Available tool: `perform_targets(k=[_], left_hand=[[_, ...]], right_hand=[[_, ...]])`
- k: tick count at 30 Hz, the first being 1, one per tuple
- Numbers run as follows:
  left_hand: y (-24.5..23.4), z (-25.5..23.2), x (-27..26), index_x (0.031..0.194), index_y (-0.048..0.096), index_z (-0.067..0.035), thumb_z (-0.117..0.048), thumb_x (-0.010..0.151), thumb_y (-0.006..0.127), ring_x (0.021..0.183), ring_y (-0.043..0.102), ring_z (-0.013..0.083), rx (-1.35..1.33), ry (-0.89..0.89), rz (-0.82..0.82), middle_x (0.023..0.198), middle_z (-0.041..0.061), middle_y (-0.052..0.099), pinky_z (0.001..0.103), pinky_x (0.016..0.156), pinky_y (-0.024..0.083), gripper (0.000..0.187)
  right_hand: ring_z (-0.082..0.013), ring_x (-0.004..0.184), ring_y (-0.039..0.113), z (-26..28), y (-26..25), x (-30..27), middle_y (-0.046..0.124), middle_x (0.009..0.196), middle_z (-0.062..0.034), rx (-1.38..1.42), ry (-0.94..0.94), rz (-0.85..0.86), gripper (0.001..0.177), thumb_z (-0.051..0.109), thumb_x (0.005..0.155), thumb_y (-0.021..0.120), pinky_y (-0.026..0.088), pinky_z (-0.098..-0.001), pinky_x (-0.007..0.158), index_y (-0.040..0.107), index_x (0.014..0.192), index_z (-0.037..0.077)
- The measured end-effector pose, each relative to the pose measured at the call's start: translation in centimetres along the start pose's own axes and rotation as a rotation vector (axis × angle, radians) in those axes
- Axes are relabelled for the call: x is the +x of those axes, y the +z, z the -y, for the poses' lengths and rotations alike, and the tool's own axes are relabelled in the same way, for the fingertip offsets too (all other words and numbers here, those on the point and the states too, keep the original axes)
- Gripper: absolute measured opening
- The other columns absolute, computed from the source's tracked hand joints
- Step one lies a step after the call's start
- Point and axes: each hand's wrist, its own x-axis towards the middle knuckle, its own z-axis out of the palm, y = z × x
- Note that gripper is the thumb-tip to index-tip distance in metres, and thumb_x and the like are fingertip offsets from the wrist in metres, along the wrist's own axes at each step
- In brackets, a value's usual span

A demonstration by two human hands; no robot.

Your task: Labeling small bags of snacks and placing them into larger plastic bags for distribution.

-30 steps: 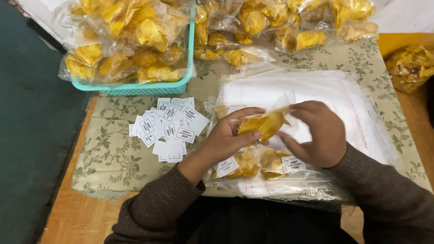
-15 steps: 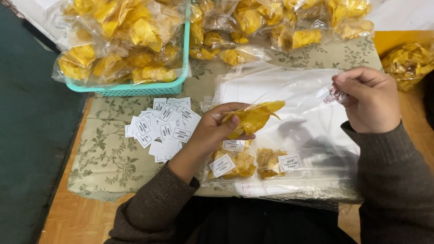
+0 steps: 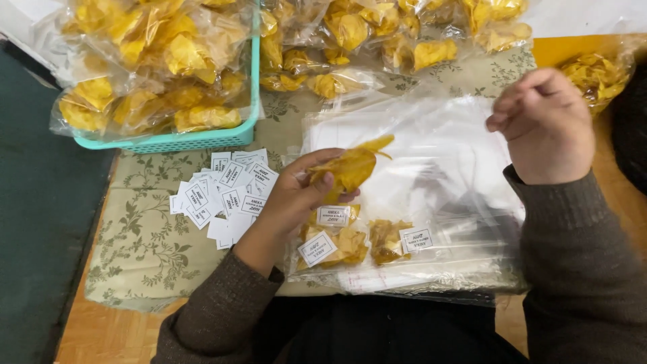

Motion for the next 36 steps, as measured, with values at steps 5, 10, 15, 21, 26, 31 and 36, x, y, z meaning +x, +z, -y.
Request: perform_targets(k=[5, 10, 15, 21, 26, 31, 36], left_hand=[[-1.5, 1.0, 0.5, 0.139, 0.057, -0.003, -0.018, 0.099, 0.067, 0.106, 0.071, 0.0482, -0.063, 0.137, 0.203, 0.141, 0.027, 0.058, 0.055, 0.092, 0.064, 0.044], [-0.9, 0.3, 0.1, 0.134, 0.064, -0.007, -0.034, 0.098, 0.068, 0.106, 0.074, 0.0330, 0.150, 0.178, 0.335, 0.129, 0.015, 0.067, 0.045, 0.094, 0.064, 0.045], [-0.5, 0.0, 0.2, 0.122, 0.070, -0.010, -0.014, 0.092, 0.069, 0.108, 0.069, 0.0237, 0.222, 0.099, 0.145, 0.126, 0.009, 0.068, 0.035, 0.084, 0.067, 0.030], [-0.2, -1.3, -0.4, 0.147, 0.043, -0.014, -0.013, 0.085, 0.074, 0.121, 0.064, 0.0268, 0.200, 0.022, 0.231, 0.136, 0.018, 0.060, 0.038, 0.098, 0.060, 0.070], [-1.4, -1.2, -0.5, 0.160, 0.026, -0.014, -0.020, 0.087, 0.076, 0.152, 0.035, 0.0319, 0.287, 0.099, 0.533, 0.170, 0.011, 0.021, 0.043, 0.113, 0.055, 0.088], [-1.7, -1.1, -0.2, 0.163, 0.018, -0.004, -0.031, 0.086, 0.079, 0.137, 0.054, 0.0313, 0.187, -0.068, 0.801, 0.159, 0.020, 0.038, 0.037, 0.112, 0.053, 0.102], [0.7, -2.4, -1.7, 0.140, 0.054, -0.001, -0.022, 0.072, 0.082, 0.109, 0.065, 0.0229, 0.186, -0.166, 0.293, 0.124, 0.009, 0.064, 0.035, 0.098, 0.056, 0.077]], right_hand=[[-0.0116, 0.096, 0.061, -0.5, 0.8, -1.1, 0.065, 0.118, -0.0047, -0.405, -0.214, 0.011, 0.037, -0.016, 0.103, 0.041, 0.058, -0.0242, 0.086, 0.061, 0.122, 0.008], [-0.0220, 0.105, 0.067, -0.2, 3.8, -2.1, 0.073, 0.106, -0.0076, -0.758, -0.348, 0.311, 0.007, 0.008, 0.093, 0.076, 0.055, -0.0372, 0.095, 0.071, 0.098, 0.007], [-0.0195, 0.094, 0.074, 1.0, 2.7, -2.1, 0.077, 0.104, -0.0113, -0.479, -0.076, 0.311, 0.019, -0.001, 0.088, 0.073, 0.065, -0.0322, 0.087, 0.075, 0.105, 0.007], [-0.0215, 0.083, 0.079, 1.6, 2.2, -1.9, 0.077, 0.100, -0.0133, -0.394, -0.069, 0.456, 0.030, -0.004, 0.085, 0.071, 0.073, -0.0332, 0.079, 0.070, 0.114, 0.004], [-0.0229, 0.100, 0.082, 4.0, 4.1, -1.4, 0.074, 0.127, -0.0177, -0.331, -0.047, 0.707, 0.043, -0.001, 0.089, 0.065, 0.077, -0.0344, 0.082, 0.063, 0.132, 0.004], [-0.0243, 0.113, 0.081, 7.0, 6.1, 0.5, 0.080, 0.126, -0.0153, -0.670, 0.089, 0.697, 0.028, 0.001, 0.087, 0.063, 0.070, -0.0341, 0.091, 0.079, 0.110, 0.006], [-0.0267, 0.109, 0.080, 10.1, 11.7, 1.8, 0.078, 0.121, -0.0191, -0.867, 0.043, 0.461, 0.013, -0.002, 0.102, 0.062, 0.067, -0.0386, 0.103, 0.073, 0.098, -0.001]])
